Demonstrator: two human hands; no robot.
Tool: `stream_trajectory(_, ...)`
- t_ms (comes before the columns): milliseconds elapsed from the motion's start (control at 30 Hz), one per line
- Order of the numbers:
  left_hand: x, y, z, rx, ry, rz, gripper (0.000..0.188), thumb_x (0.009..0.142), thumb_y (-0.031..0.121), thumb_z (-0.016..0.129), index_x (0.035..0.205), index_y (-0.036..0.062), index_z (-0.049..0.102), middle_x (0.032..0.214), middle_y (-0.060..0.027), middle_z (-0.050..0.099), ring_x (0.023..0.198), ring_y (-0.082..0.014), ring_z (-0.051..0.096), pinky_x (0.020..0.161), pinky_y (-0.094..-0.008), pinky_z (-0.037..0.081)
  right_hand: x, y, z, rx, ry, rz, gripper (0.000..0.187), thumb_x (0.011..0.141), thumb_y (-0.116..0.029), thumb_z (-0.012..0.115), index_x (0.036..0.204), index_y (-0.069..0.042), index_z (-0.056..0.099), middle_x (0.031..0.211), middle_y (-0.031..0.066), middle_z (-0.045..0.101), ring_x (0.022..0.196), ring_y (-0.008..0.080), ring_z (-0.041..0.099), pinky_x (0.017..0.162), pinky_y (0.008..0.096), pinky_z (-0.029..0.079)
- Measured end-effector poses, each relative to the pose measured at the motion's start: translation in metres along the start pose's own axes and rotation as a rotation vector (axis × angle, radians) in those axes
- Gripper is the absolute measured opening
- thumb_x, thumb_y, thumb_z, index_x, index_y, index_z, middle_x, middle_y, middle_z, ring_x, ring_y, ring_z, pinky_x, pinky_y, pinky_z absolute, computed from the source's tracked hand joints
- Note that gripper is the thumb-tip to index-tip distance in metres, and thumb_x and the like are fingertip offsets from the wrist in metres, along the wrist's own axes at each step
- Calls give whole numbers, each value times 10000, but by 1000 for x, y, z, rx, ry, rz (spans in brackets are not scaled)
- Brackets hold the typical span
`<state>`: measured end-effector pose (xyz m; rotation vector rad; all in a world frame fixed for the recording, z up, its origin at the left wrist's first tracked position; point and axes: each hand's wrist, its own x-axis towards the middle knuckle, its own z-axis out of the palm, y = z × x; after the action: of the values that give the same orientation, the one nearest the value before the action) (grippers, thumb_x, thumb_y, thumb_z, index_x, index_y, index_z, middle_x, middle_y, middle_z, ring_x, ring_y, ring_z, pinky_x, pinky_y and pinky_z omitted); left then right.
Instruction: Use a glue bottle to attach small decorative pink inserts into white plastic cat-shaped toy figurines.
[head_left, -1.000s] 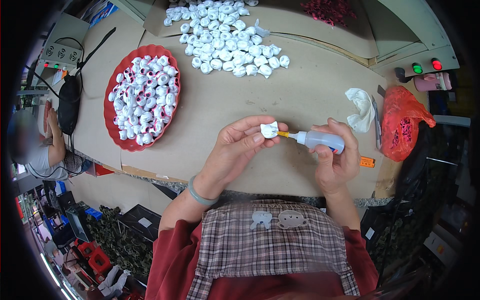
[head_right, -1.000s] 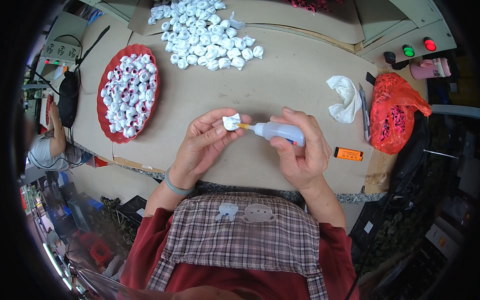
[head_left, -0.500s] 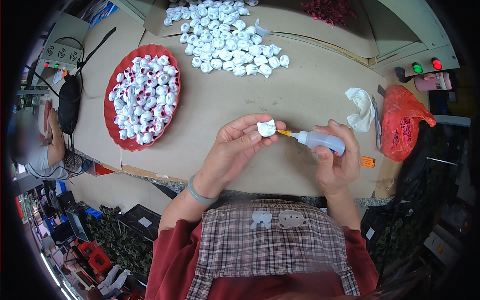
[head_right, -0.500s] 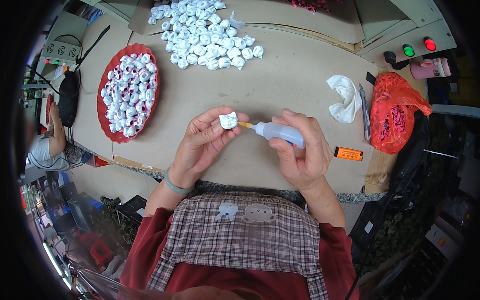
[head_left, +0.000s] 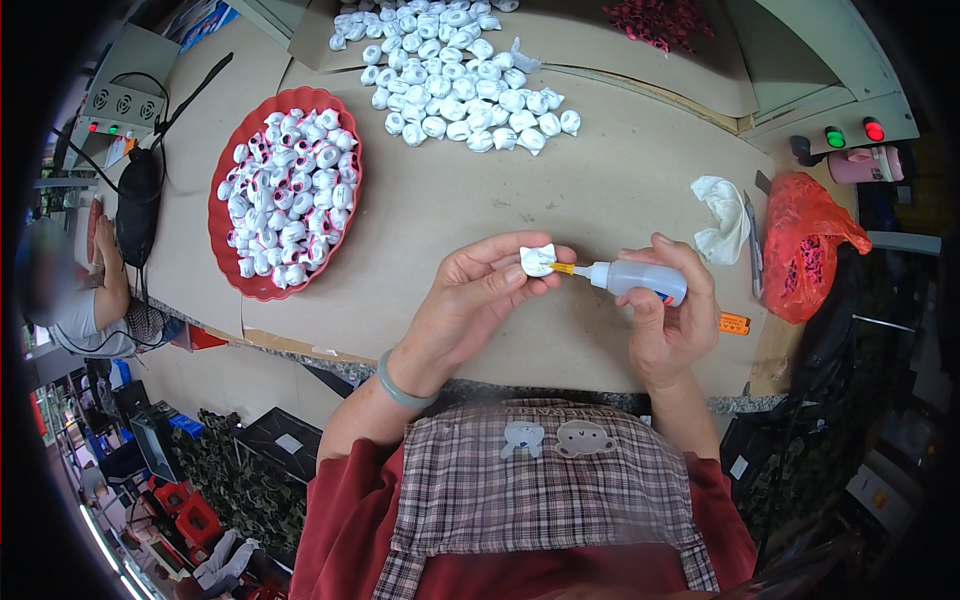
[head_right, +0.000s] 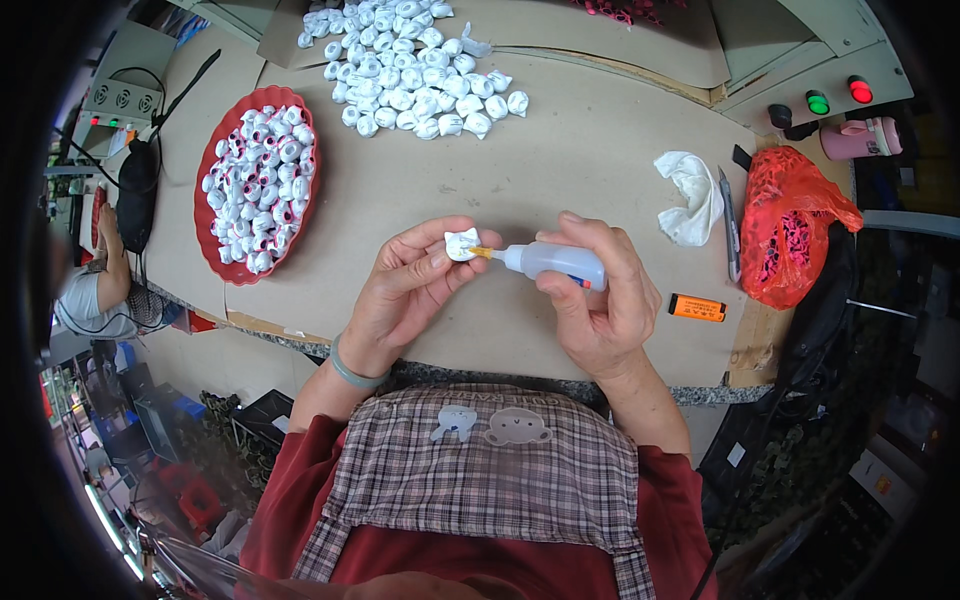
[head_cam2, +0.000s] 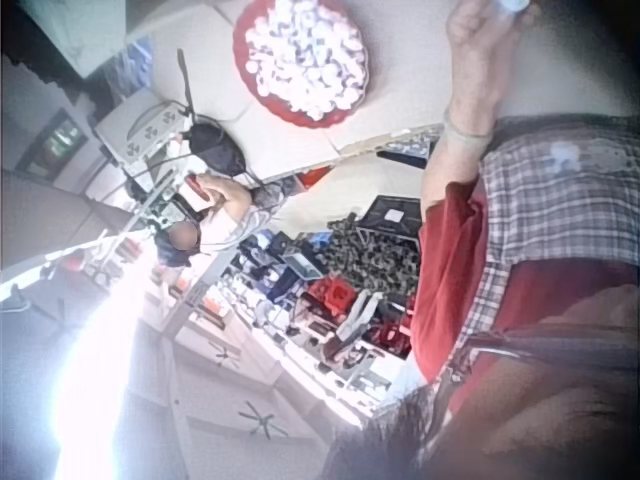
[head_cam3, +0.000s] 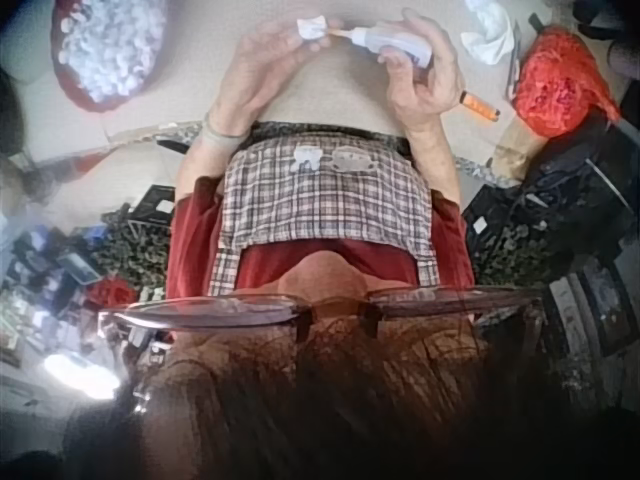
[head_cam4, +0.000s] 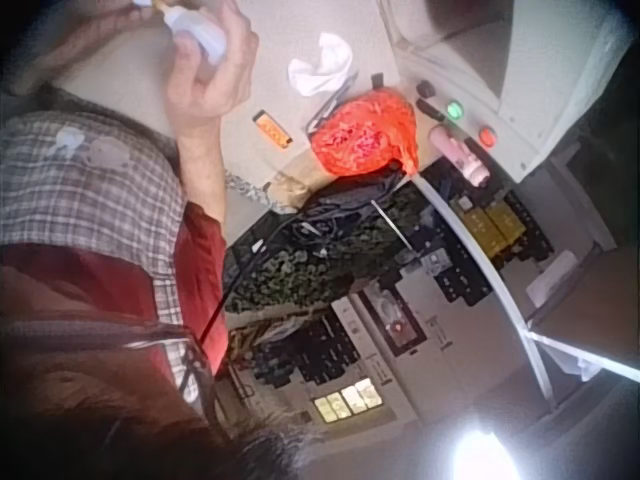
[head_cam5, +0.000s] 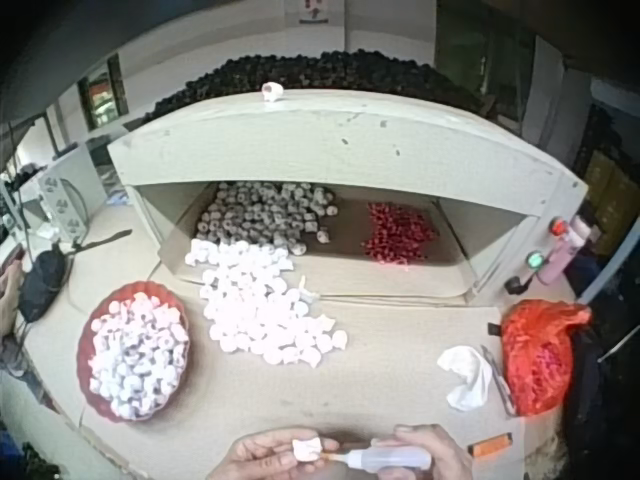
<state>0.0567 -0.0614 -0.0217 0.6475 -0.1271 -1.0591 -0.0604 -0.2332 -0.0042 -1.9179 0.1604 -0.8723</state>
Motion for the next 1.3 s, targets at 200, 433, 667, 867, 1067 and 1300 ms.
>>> stream_trajectory(200,-1,-1,-2,-31,1,11,342,906,23,550,1241,-39,527,1201,-249,575,1038,-232,621,962,-317,491,5,-2,-3,332,76,159,378,873,-147,672,1175,24,523,979,164,616,728,153,633,599,228,516)
stream_trajectory(433,1,3,1,16,-31,35,342,905,37,551,1241,-24,539,1191,-217,595,1044,-208,592,955,-324,460,42,-2,-17,481,108,453,306,837,29,647,1120,8,532,988,92,573,792,136,615,678,259,544)
stream_trajectory(667,2,2,-1,-5,-28,-4,326,913,28,544,1236,-18,548,1182,-202,605,1016,-190,603,920,-304,482,97,37,-22,304,51,529,212,796,2,673,929,-16,509,869,49,582,770,122,601,661,241,490)
stream_trajectory(867,3,-4,-2,-7,-24,-13,304,907,8,544,1209,-26,560,1150,-212,617,936,-176,635,881,-280,517,175,115,-35,-283,142,409,155,746,-53,676,871,-19,592,753,75,625,690,161,608,637,288,484)
stream_trajectory(1067,3,-5,-7,31,-79,-34,309,932,32,518,1238,12,562,1186,-167,613,1005,-168,599,908,-299,468,221,172,-38,-572,86,387,177,755,-152,697,880,-27,688,823,185,677,807,303,665,745,378,512)
stream_trajectory(1300,5,-5,-7,33,-75,-39,299,936,31,507,1228,12,569,1187,-162,614,1009,-160,593,911,-297,464,228,186,-24,-976,-31,316,279,761,-230,731,947,-26,693,885,214,671,877,382,641,785,428,506)
